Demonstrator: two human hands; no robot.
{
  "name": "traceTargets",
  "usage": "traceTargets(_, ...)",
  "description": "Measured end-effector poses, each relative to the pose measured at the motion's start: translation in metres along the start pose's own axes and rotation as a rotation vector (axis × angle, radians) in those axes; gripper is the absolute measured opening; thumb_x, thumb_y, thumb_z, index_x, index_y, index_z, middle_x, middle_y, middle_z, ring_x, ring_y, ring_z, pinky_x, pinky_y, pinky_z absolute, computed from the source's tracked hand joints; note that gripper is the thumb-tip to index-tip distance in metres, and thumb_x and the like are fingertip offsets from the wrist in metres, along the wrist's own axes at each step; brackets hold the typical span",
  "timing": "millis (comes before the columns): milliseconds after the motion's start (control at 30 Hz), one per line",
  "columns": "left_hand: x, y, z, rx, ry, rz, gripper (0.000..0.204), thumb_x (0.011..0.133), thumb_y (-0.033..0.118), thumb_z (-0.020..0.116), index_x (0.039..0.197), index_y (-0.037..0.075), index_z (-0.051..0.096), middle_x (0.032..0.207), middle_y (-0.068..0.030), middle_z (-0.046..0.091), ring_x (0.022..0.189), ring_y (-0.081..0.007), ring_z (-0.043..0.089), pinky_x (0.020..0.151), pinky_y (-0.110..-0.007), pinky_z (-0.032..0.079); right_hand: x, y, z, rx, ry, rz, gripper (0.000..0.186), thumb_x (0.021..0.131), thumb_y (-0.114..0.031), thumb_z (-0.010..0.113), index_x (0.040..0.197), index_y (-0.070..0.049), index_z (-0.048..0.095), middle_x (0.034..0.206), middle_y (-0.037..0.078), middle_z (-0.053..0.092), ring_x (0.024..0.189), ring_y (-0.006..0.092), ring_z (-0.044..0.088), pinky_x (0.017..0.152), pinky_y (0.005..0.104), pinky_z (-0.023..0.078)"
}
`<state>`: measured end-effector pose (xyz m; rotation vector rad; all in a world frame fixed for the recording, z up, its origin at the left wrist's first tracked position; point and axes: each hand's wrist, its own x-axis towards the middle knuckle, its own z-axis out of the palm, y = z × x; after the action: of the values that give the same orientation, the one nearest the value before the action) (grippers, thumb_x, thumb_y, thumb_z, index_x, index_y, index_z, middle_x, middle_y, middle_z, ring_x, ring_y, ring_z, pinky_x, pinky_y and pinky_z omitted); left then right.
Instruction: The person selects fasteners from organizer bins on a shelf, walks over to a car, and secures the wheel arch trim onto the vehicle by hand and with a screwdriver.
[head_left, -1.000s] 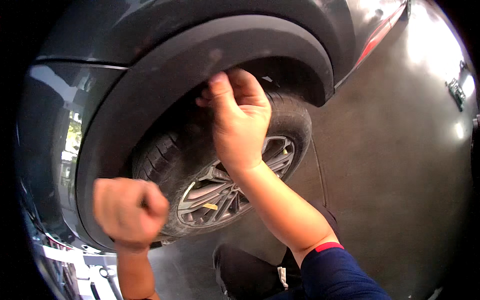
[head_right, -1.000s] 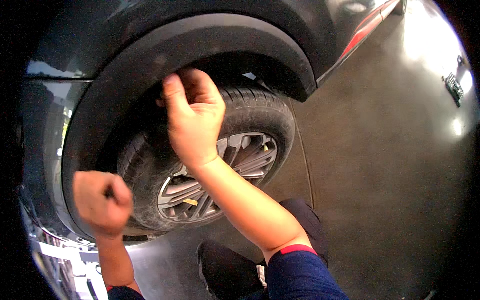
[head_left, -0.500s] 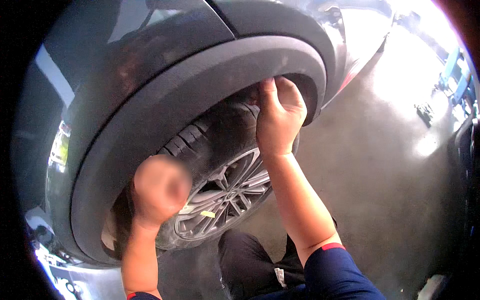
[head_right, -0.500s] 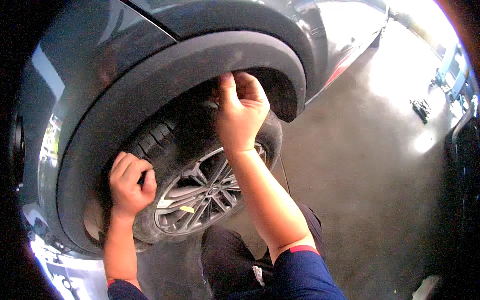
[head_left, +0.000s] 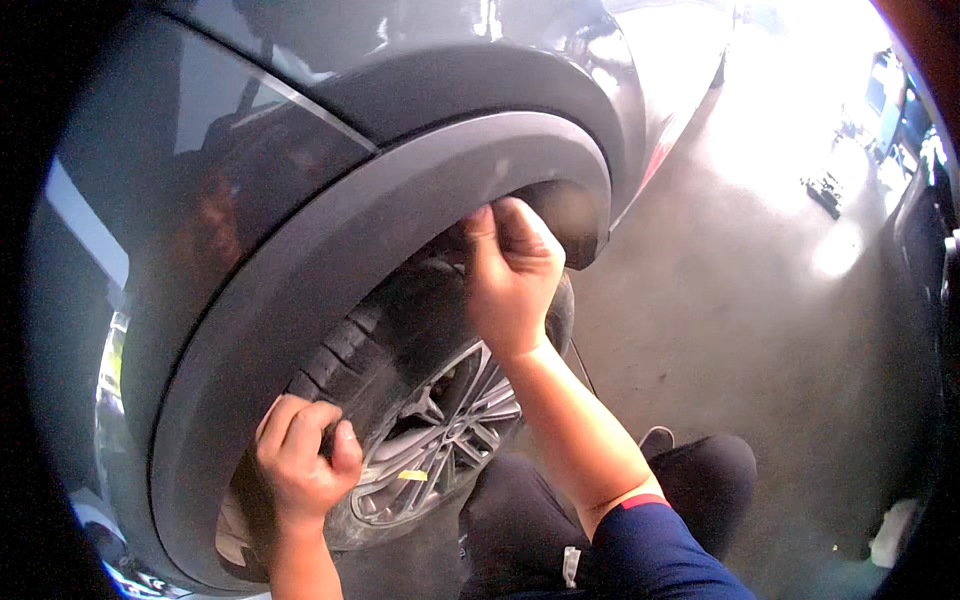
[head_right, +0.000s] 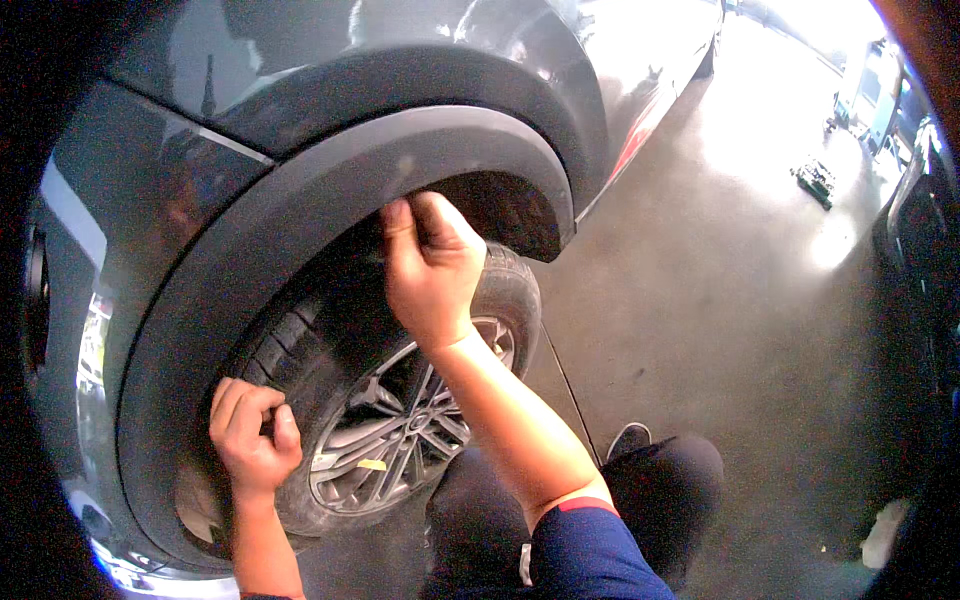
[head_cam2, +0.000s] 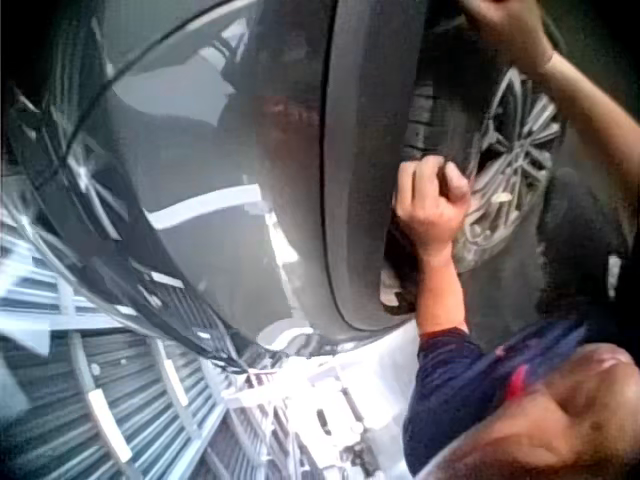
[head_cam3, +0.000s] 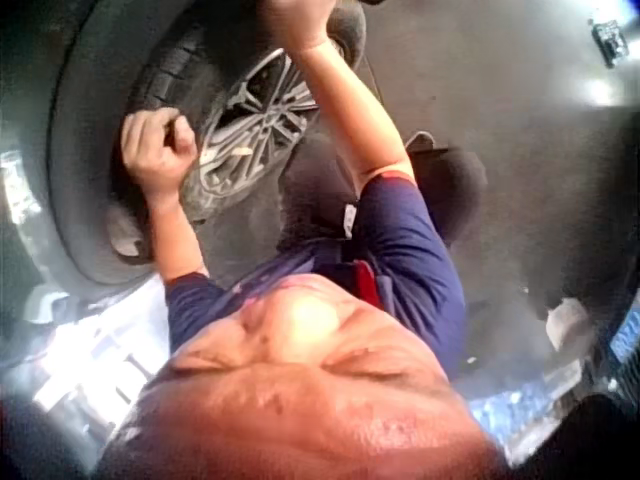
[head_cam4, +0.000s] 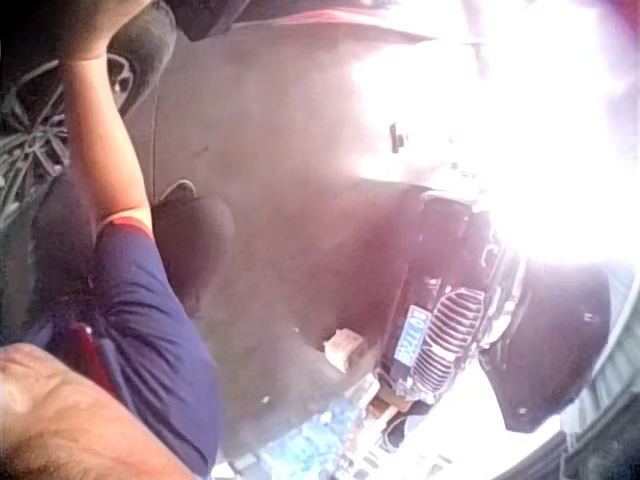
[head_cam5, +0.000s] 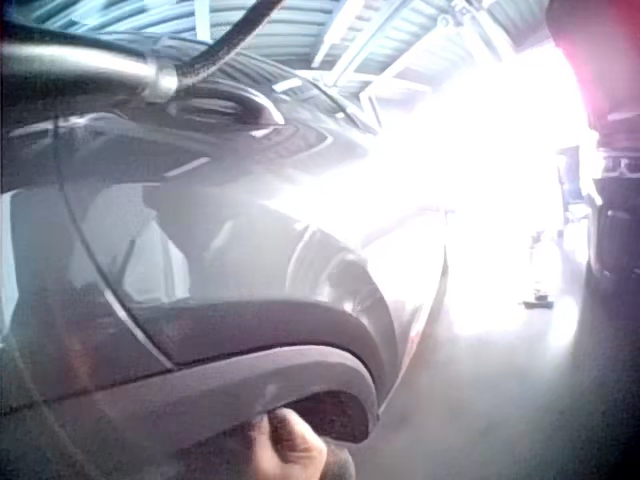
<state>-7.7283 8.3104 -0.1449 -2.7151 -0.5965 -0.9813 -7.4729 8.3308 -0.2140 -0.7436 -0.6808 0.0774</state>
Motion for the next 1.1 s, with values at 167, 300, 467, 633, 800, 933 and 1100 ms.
traceTargets(167,0.001,-0.002,0.001,0.133,-0.061,0.071,0.016,0.084,0.019,0.065,0.082,0.004,0.060,0.073,-0.0116,0.056,0.063,-0.0325,0.055,0.060,-0.044,0.044,0.001,0.010,-0.002,0.624,-0.137,0.398,0.019,0.104,-0.021,0.064,0.101,-0.002,0.065,0.083,0.003,0.066,0.066,0.0085,0.056,0.064,0.0270,0.053)
traceTargets(300,0.001,0.000,0.004,0.208,-0.074,0.068,0.015,0.086,0.016,0.062,0.079,0.004,0.056,0.072,-0.0109,0.054,0.064,-0.0305,0.052,0.060,-0.041,0.041,0.010,0.029,0.005,1.413,-0.421,0.719,0.027,0.103,-0.033,0.064,0.117,-0.010,0.060,0.083,0.001,0.058,0.060,0.0079,0.045,0.058,0.0254,0.048)
traceTargets(467,0.002,-0.001,0.016,0.248,-0.086,0.106,0.016,0.090,0.017,0.060,0.082,0.004,0.056,0.073,-0.0109,0.054,0.064,-0.0307,0.052,0.059,-0.041,0.042,0.015,0.021,-0.012,1.217,-0.399,0.731,0.032,0.105,-0.037,0.059,0.115,-0.007,0.060,0.084,0.002,0.060,0.061,0.0072,0.047,0.059,0.0279,0.050)
traceTargets(633,-0.002,-0.001,0.005,0.309,-0.112,0.100,0.013,0.088,0.017,0.061,0.084,0.005,0.057,0.073,-0.0104,0.056,0.062,-0.0302,0.053,0.059,-0.041,0.043,0.008,0.004,-0.020,0.767,-0.399,0.475,0.030,0.107,-0.029,0.058,0.108,0.001,0.064,0.087,0.007,0.067,0.068,0.0111,0.059,0.064,0.0298,0.056)
traceTargets(800,0.000,-0.001,0.013,0.285,-0.084,0.101,0.015,0.091,0.018,0.060,0.084,0.005,0.055,0.074,-0.0100,0.054,0.065,-0.0298,0.051,0.060,-0.040,0.041,0.025,0.035,-0.017,0.070,-0.182,-0.101,0.014,0.098,-0.010,0.071,0.093,0.004,0.070,0.077,0.004,0.070,0.068,0.0087,0.063,0.061,0.0239,0.051)
traceTargets(933,0.000,-0.001,0.010,0.309,-0.103,0.092,0.012,0.088,0.016,0.062,0.084,0.005,0.057,0.074,-0.0098,0.057,0.062,-0.0304,0.054,0.058,-0.041,0.044,0.025,0.036,-0.010,0.173,-0.094,-0.073,0.018,0.089,-0.011,0.077,0.079,-0.001,0.066,0.069,0.017,0.063,0.059,0.0301,0.063,0.057,0.0363,0.048)
traceTargets(1100,-0.002,-0.002,0.008,0.312,-0.085,0.082,0.014,0.088,0.017,0.062,0.083,0.005,0.057,0.073,-0.0098,0.056,0.062,-0.0307,0.054,0.058,-0.041,0.044,0.018,0.033,-0.002,0.326,-0.121,0.060,0.016,0.096,-0.010,0.073,0.086,0.002,0.070,0.074,0.005,0.071,0.063,0.0094,0.065,0.055,0.0235,0.052)
